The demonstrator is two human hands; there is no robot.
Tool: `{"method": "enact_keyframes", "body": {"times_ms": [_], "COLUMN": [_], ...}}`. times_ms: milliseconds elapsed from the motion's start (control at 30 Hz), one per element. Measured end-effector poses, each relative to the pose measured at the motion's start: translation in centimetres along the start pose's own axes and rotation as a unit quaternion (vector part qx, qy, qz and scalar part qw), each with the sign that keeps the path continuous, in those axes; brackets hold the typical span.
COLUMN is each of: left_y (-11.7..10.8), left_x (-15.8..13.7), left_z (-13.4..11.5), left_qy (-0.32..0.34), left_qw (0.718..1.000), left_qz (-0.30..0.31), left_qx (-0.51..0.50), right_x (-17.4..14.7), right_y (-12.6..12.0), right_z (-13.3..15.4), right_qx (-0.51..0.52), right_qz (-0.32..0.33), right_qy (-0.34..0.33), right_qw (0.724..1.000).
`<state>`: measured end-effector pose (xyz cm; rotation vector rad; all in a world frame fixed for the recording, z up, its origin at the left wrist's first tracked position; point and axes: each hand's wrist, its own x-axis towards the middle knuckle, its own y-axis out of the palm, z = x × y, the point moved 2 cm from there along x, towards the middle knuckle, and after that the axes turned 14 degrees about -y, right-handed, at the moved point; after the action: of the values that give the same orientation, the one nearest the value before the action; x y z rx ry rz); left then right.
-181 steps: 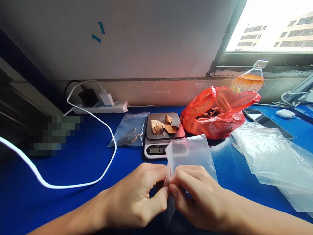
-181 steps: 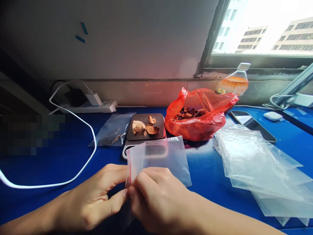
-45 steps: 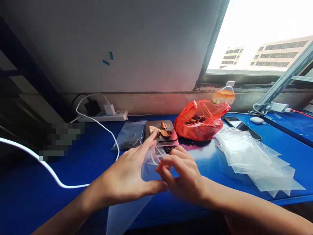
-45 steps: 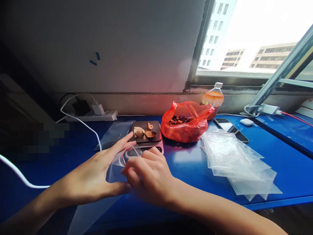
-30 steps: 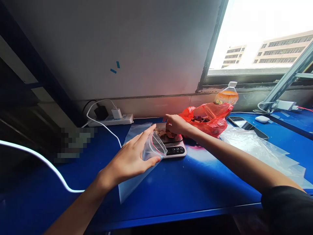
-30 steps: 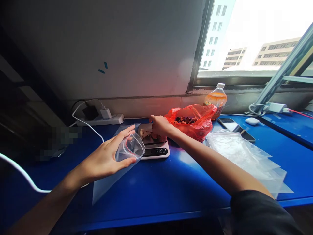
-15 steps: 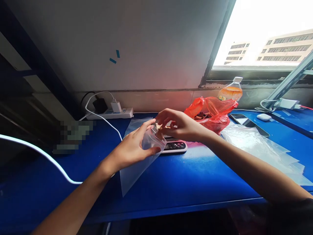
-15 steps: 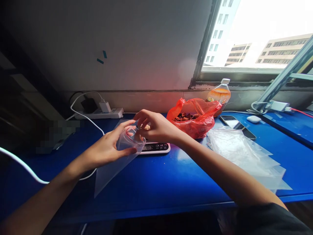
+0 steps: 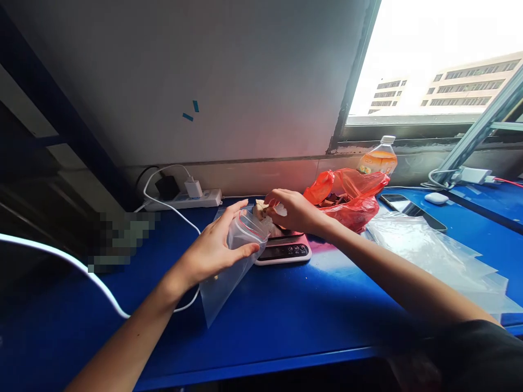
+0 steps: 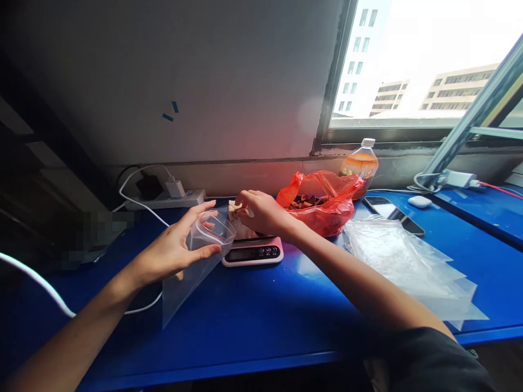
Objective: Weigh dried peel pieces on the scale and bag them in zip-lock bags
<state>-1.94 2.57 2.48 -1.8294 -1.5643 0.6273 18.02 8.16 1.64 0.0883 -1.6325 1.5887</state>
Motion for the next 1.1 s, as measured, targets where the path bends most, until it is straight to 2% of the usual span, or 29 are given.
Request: {"method": "enact_keyframes", "body": {"times_ms": [67,133,200,267,367,500,567,667,733,867,967,1033,1100], "left_y": [0.1,0.2,0.4,0.5,0.4,0.4,0.5,0.6,0.7,0.8,0.8,0.9,1.0], "left_x": [0.2,0.4,0.6,0.7,0.7,0.5,0.4,0.3,0.2,0.1,0.0,0.0,0.0], "left_z": [0.2,0.4,0.8,1.0,1.1,0.8,0.6,0.4,0.3,0.0,-0.1,0.0,0.0], "left_qy": [-0.003,-0.004,-0.009,-0.011,-0.011,-0.024,-0.017,-0.018,-0.025,-0.033,-0.033,-0.027,-0.012], "left_qw": [1.000,1.000,1.000,1.000,0.999,0.997,0.997,0.996,0.996,0.995,0.994,0.993,0.992], "left_qz": [-0.001,-0.002,-0.002,-0.004,-0.015,-0.021,-0.025,-0.030,-0.027,-0.021,-0.030,-0.047,-0.070], "left_qx": [-0.009,-0.017,-0.022,-0.025,-0.036,-0.063,-0.072,-0.083,-0.085,-0.088,-0.098,-0.107,-0.104], "right_x": [0.0,0.2,0.5,0.5,-0.6,-3.7,-4.9,-5.3,-4.7,-2.7,-1.8,-1.9,-2.4], "right_y": [-1.5,-2.6,-2.9,-2.9,-2.4,-0.9,-0.3,-0.2,-0.7,-2.0,-1.8,-1.3,-1.0], "right_z": [1.3,2.6,3.5,3.5,2.1,0.3,-0.1,-0.3,-0.2,1.5,3.6,4.8,5.7], "right_qx": [0.017,0.030,0.041,0.061,0.049,0.013,0.018,0.031,0.045,0.083,0.115,0.117,0.101], "right_qz": [-0.019,-0.006,0.028,0.026,-0.015,0.085,0.102,0.066,0.011,-0.110,-0.092,-0.082,-0.101], "right_qy": [-0.020,-0.055,-0.096,-0.111,-0.056,-0.008,-0.004,0.009,0.010,-0.048,-0.080,-0.069,-0.037], "right_qw": [0.999,0.998,0.994,0.992,0.997,0.996,0.995,0.997,0.999,0.989,0.986,0.987,0.989]}}
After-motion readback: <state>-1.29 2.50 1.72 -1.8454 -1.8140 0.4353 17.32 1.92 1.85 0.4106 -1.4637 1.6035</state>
